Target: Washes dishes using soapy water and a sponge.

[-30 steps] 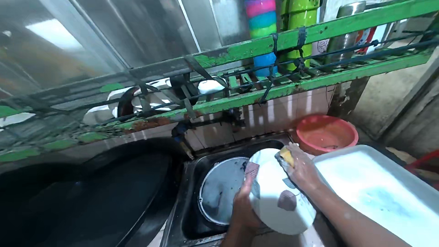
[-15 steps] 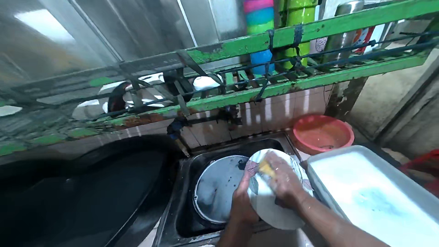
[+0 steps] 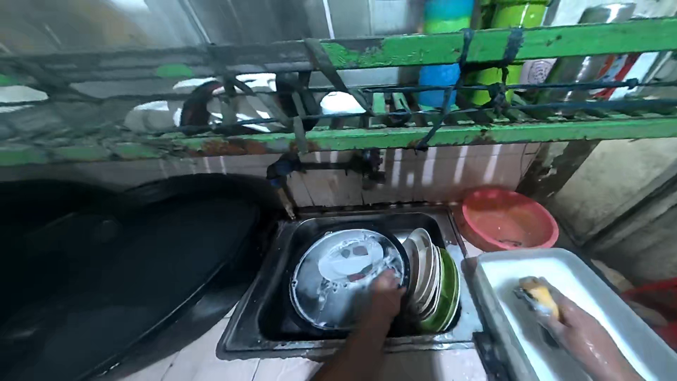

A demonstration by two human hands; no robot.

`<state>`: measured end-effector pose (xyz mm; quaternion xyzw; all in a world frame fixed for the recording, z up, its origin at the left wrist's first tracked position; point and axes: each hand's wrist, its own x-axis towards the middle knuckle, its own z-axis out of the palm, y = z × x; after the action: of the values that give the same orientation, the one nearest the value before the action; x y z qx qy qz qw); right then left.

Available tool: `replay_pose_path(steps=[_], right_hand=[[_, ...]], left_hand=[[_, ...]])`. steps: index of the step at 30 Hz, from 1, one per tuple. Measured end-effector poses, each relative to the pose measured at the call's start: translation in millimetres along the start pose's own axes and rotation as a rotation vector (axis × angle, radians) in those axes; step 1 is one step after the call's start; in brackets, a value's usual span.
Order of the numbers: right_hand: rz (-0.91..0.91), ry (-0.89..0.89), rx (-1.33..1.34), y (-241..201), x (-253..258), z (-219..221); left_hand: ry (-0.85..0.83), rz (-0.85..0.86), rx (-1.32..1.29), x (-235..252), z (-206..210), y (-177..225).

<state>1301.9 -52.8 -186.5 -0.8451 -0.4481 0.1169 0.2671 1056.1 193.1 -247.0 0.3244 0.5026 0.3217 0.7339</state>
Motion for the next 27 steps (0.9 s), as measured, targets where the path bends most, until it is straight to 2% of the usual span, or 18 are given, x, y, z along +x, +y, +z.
replay_pose_path(steps=[2, 5, 8, 10, 14, 18, 21, 23, 25, 27], right_hand=[[0.042, -0.044, -0.082, 29.2, -4.0, 2.6], [0.047, -0.158, -0.193, 47.5, -4.8, 15.6], [0.096, -0.273, -0.275, 44.5, -2.5, 20.4], [0.139, -0.320, -0.285, 39.0, -3.5, 19.2], [0.236, -0.309, -0.165, 36.7, -7.1, 14.3], [0.296, -0.067, 0.191, 12.3, -6.2, 5.5], [0.119, 0.094, 0.420, -45.8, -0.7, 11.8], [-0.036, 0.166, 0.546, -96.3, 4.8, 28.3], [-0.250, 0.210, 0.632, -136.7, 12.0, 52.0], [-0.410, 0.231, 0.578, -165.0, 24.7, 68.9]], left_hand=[[0.004, 0.014, 0.425, 13.0, 38.9, -7.4], [-0.064, 0.147, 0.974, 44.4, 61.9, -17.3], [-0.116, 0.141, 1.233, 64.6, 56.7, -38.2], [-0.128, 0.125, 1.314, 60.4, 48.9, -49.6], [-0.190, 0.236, 1.135, 18.7, 27.5, -46.7], [-0.215, 0.191, 0.853, -44.8, 21.4, -2.3], [-0.241, 0.110, 0.461, -85.2, 25.1, 39.5], [-0.251, 0.109, 0.441, -107.4, 32.5, 61.4], [-0.285, 0.151, 0.447, -124.7, 38.1, 66.9], [-0.380, 0.220, 0.439, -138.6, 40.4, 61.1]])
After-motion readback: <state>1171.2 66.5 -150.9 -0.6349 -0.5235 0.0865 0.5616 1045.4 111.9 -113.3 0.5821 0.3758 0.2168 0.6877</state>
